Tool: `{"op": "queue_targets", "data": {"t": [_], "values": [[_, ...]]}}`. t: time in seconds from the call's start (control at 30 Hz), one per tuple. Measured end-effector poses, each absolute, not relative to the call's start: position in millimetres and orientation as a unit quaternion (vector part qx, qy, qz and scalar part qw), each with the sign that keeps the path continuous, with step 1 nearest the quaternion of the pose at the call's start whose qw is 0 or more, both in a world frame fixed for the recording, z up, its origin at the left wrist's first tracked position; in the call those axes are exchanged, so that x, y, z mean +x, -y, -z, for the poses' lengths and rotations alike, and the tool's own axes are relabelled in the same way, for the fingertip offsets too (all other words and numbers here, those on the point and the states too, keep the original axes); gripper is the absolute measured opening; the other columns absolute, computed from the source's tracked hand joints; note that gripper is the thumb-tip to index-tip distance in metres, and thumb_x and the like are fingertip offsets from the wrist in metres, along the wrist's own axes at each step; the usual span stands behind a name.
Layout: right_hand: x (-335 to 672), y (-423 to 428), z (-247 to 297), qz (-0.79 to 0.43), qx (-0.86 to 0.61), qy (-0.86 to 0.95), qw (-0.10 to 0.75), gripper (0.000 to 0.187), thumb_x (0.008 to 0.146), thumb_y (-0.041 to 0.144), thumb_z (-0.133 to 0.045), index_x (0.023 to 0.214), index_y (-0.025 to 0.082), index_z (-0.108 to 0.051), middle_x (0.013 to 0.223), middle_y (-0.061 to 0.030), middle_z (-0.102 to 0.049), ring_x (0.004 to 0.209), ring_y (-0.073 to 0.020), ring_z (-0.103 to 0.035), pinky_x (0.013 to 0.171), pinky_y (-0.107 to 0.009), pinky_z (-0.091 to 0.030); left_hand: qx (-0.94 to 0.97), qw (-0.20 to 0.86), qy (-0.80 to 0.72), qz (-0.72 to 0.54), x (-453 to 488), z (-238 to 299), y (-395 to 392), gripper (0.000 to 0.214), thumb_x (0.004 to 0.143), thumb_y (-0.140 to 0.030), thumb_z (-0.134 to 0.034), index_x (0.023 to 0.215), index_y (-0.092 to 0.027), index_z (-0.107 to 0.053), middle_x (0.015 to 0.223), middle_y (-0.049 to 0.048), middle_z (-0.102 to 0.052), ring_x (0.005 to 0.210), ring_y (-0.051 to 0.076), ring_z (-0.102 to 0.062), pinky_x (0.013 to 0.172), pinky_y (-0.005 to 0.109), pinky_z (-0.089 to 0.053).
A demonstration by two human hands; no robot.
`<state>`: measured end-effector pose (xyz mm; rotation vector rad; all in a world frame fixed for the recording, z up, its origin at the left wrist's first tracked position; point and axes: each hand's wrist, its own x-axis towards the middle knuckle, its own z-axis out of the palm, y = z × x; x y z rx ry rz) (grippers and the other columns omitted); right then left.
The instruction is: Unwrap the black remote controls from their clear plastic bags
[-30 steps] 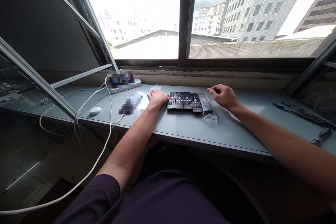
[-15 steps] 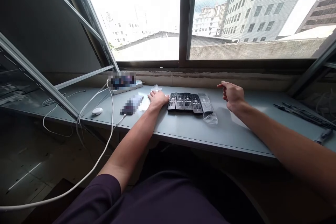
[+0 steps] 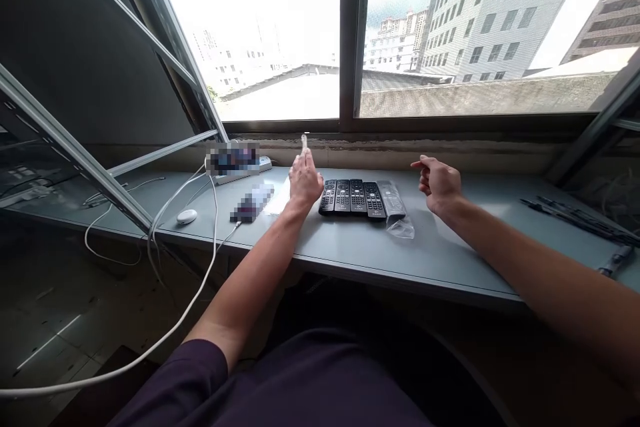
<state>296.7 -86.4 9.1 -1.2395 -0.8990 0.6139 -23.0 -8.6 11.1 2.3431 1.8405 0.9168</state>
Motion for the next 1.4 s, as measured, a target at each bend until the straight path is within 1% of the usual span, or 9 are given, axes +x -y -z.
{"op": "queue_targets", "data": {"t": [0.17,0.27,0.37,0.43,0.5,0.7,1.03,1.23,1.4], "values": [[287.2,86.4,-7.2,-0.268,-0.537,0.446,0.664,0.039,0.090,0.063,-0.087,0.089,0.027,-0.073,0.063,0.0049,-0.035,0.058,-0.0156,-0.029,0.047,-0.034,-0.027,0.819,0.026,-0.454,-0.351,-18.3,-14.7,19.4,0.092,0.106,-0.002,-0.036,0.193,-0.028,-0.017,0.182,0.0114,-0.055,0.160,0.033,-0.055,0.137,0.050,-0.044],[280.2,85.0,-3.2,-0.259,-0.529,0.482,0.649,0.040,0.087,0.060,-0.093,0.107,0.030,-0.077,0.076,-0.0002,-0.057,0.065,-0.0185,-0.048,0.050,-0.033,-0.042,0.851,0.054,-0.388,-0.351,-13.1,-10.5,21.1,0.087,0.111,-0.008,-0.037,0.193,-0.025,-0.014,0.166,0.0129,-0.071,0.147,0.030,-0.066,0.132,0.046,-0.048],[275.2,82.8,2.8,-0.192,-0.519,0.554,0.622,0.071,0.079,0.058,-0.102,0.139,0.033,-0.076,0.117,-0.0087,-0.077,0.103,-0.0306,-0.074,0.077,-0.042,-0.067,0.874,0.064,-0.328,-0.354,-6.7,-0.3,15.4,0.083,0.114,-0.013,-0.044,0.193,-0.022,-0.017,0.149,0.0123,-0.082,0.135,0.026,-0.075,0.129,0.043,-0.051],[273.5,82.1,6.2,-0.113,-0.498,0.625,0.590,0.090,0.076,0.061,-0.104,0.156,0.033,-0.071,0.145,-0.0132,-0.074,0.132,-0.0403,-0.073,0.099,-0.054,-0.070,0.885,0.058,-0.290,-0.359,-2.3,8.0,8.7,0.084,0.112,-0.011,-0.049,0.192,-0.022,-0.023,0.139,0.0098,-0.086,0.126,0.024,-0.080,0.127,0.043,-0.053],[272.4,82.7,7.7,-0.054,-0.466,0.686,0.556,0.086,0.082,0.065,-0.101,0.158,0.035,-0.073,0.159,-0.0134,-0.070,0.145,-0.0442,-0.070,0.111,-0.062,-0.068,0.893,0.049,-0.255,-0.368,1.2,15.5,2.2,0.085,0.110,-0.009,-0.052,0.190,-0.023,-0.028,0.133,0.0071,-0.088,0.119,0.022,-0.082,0.125,0.043,-0.055],[267.8,88.7,4.9,-0.009,-0.424,0.731,0.535,0.013,0.103,0.052,-0.087,0.105,0.040,-0.093,0.121,-0.0077,-0.086,0.120,-0.0390,-0.081,0.119,-0.067,-0.064,0.891,0.028,-0.237,-0.386,4.1,22.1,-4.3,0.074,0.111,-0.011,-0.062,0.182,-0.026,-0.047,0.127,0.0033,-0.090,0.114,0.020,-0.085,0.115,0.035,-0.060],[278.4,77.5,9.1,-0.129,-0.499,0.578,0.632,0.019,0.092,0.047,-0.095,0.102,0.032,-0.090,0.105,-0.0074,-0.090,0.102,-0.0359,-0.086,0.098,-0.057,-0.072,0.803,0.081,-0.357,-0.470,-7.6,13.2,-5.5,0.042,0.103,-0.013,-0.080,0.144,-0.025,-0.080,0.116,0.0065,-0.090,0.112,0.027,-0.086,0.108,0.041,-0.064],[283.9,70.2,2.7,-0.206,-0.508,0.468,0.693,0.011,0.094,0.024,-0.094,0.102,0.024,-0.087,0.098,-0.0083,-0.088,0.096,-0.0250,-0.080,0.098,-0.043,-0.065,0.696,0.228,-0.378,-0.567,-14.0,9.3,-15.6,0.038,0.097,-0.024,-0.091,0.135,-0.024,-0.082,0.107,0.0051,-0.089,0.106,0.025,-0.084,0.105,0.040,-0.065],[284.5,71.4,1.0,-0.237,-0.511,0.450,0.693,0.026,0.092,0.027,-0.101,0.109,0.022,-0.082,0.095,-0.0071,-0.088,0.091,-0.0224,-0.078,0.094,-0.040,-0.066,0.615,0.381,-0.329,-0.607,-13.9,13.1,-24.7,0.049,0.094,-0.033,-0.095,0.137,-0.017,-0.078,0.108,0.0102,-0.089,0.106,0.025,-0.085,0.106,0.040,-0.065]]}}
